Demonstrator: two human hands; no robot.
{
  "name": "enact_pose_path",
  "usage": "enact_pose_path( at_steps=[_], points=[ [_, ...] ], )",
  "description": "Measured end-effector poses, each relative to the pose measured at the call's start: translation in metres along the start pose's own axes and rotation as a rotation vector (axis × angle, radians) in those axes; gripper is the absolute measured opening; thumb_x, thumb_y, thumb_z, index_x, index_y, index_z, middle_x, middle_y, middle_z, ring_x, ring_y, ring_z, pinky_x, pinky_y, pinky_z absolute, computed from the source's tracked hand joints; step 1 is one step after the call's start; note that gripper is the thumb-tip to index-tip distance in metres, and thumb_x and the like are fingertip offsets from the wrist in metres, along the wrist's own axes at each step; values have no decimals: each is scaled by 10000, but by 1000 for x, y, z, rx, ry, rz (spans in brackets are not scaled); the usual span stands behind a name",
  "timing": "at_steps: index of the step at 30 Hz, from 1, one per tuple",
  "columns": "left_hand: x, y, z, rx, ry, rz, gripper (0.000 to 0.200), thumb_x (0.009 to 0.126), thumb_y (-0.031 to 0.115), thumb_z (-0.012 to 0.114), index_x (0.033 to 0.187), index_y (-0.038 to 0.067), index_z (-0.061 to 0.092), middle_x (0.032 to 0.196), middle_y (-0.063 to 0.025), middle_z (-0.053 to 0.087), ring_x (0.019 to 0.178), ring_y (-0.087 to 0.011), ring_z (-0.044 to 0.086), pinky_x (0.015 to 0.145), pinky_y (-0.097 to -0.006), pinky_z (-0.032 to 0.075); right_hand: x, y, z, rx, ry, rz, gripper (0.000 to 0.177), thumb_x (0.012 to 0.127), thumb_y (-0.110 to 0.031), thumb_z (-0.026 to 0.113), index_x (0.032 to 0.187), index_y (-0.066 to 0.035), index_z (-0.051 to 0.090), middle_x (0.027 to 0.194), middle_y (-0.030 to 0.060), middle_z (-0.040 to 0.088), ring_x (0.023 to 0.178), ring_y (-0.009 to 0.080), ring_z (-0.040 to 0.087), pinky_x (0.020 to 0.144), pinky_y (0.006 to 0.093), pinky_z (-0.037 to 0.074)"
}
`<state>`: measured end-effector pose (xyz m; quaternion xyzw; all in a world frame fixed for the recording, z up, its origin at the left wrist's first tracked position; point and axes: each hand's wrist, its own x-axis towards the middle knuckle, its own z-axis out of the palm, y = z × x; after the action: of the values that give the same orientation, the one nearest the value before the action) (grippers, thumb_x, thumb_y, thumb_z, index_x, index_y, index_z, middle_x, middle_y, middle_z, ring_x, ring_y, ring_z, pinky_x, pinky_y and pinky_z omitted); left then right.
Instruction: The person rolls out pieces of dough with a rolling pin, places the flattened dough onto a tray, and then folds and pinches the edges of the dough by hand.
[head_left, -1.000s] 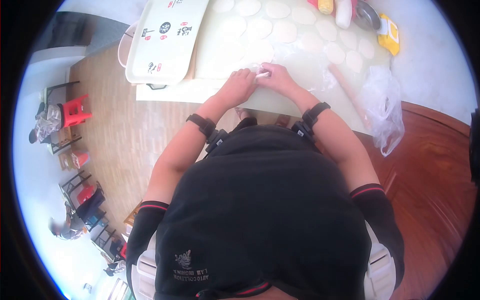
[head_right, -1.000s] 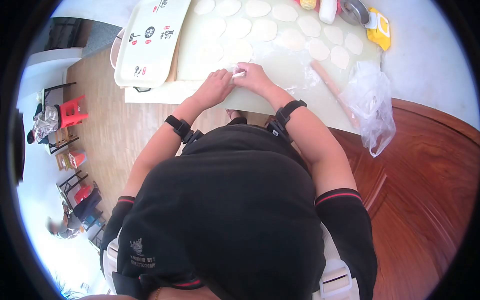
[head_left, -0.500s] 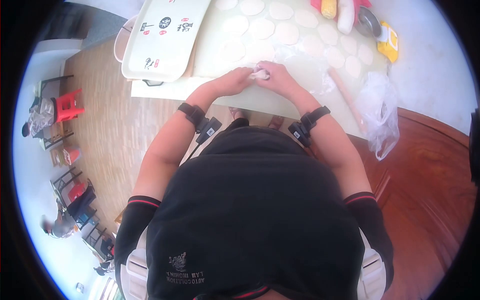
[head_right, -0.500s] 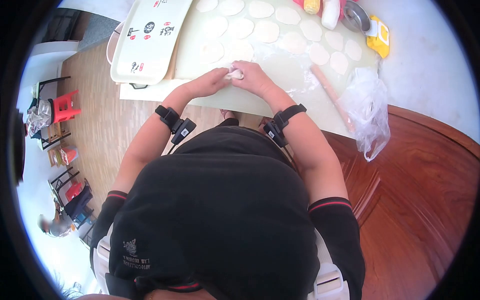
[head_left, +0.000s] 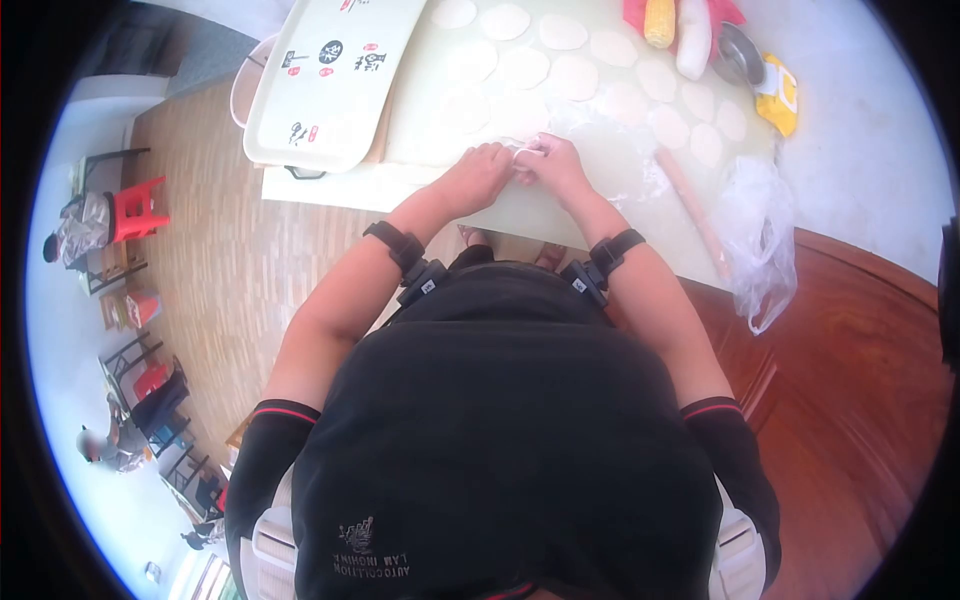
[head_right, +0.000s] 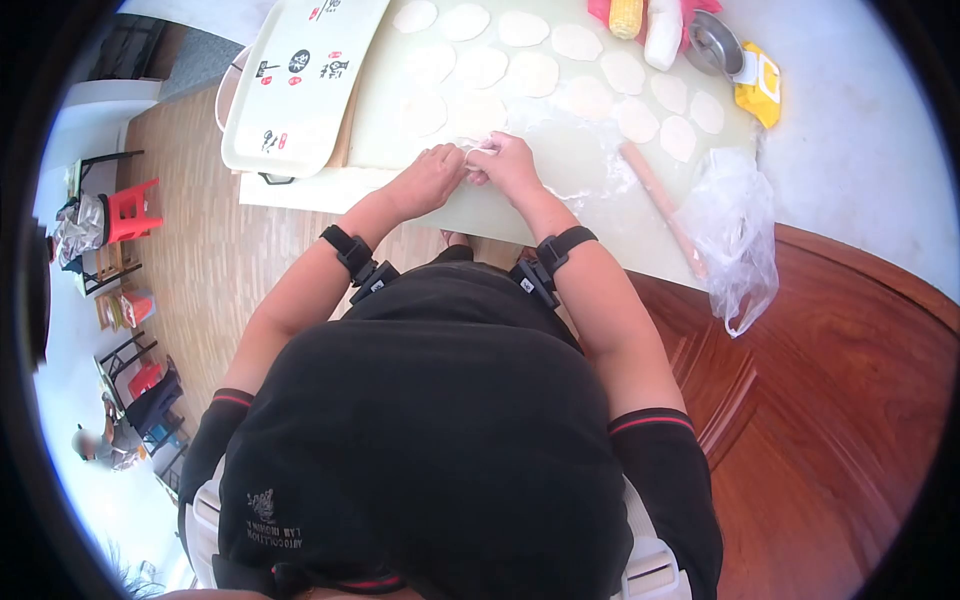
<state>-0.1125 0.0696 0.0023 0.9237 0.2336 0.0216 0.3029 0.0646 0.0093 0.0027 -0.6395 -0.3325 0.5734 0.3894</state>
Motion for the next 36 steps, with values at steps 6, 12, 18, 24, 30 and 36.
enact_pose_path(
  at_steps=[6,12,18,24,30,36],
  points=[
    [-3,-1,-1,-22,47,0,147,924,101,519,1017,-5,478,999,-188,541,981,-367,541,858,-457,437,4,3,-5,471,-40,171,96,839,-55,671,901,-3,620,836,88,655,684,172,645,614,269,517],
    [-4,0,-5,37,134,42,145,919,89,522,1025,1,476,1018,-179,530,987,-363,533,858,-451,435,-2,-2,-17,674,-144,107,71,861,-42,662,913,-31,617,838,71,643,725,171,629,683,267,518],
    [-9,5,-3,-10,138,-65,374,920,111,545,1284,52,479,1087,-190,539,1034,-375,528,907,-451,432,-16,-27,-80,572,78,-38,293,870,-46,681,1142,10,586,1023,97,649,913,189,645,823,298,527],
    [3,10,-22,-45,21,-60,488,901,101,584,1372,66,460,1185,-193,540,1106,-382,526,966,-442,431,-55,-2,-99,157,146,-64,423,839,-70,718,1208,43,544,1055,122,650,925,198,658,867,299,520],
    [47,55,-27,-500,87,-96,465,907,201,666,1327,54,529,1176,-152,619,1078,-278,621,963,-370,482,-70,-5,-92,-176,251,-161,425,805,-154,750,1138,45,576,956,141,683,860,194,685,769,304,544],
    [78,95,8,-972,-51,-302,495,909,281,702,1273,-19,554,1163,-145,657,1105,-207,624,950,-343,497,-82,-16,-90,-540,298,-295,300,788,-145,726,1003,23,601,889,181,670,820,301,677,736,366,542]
  ],
)
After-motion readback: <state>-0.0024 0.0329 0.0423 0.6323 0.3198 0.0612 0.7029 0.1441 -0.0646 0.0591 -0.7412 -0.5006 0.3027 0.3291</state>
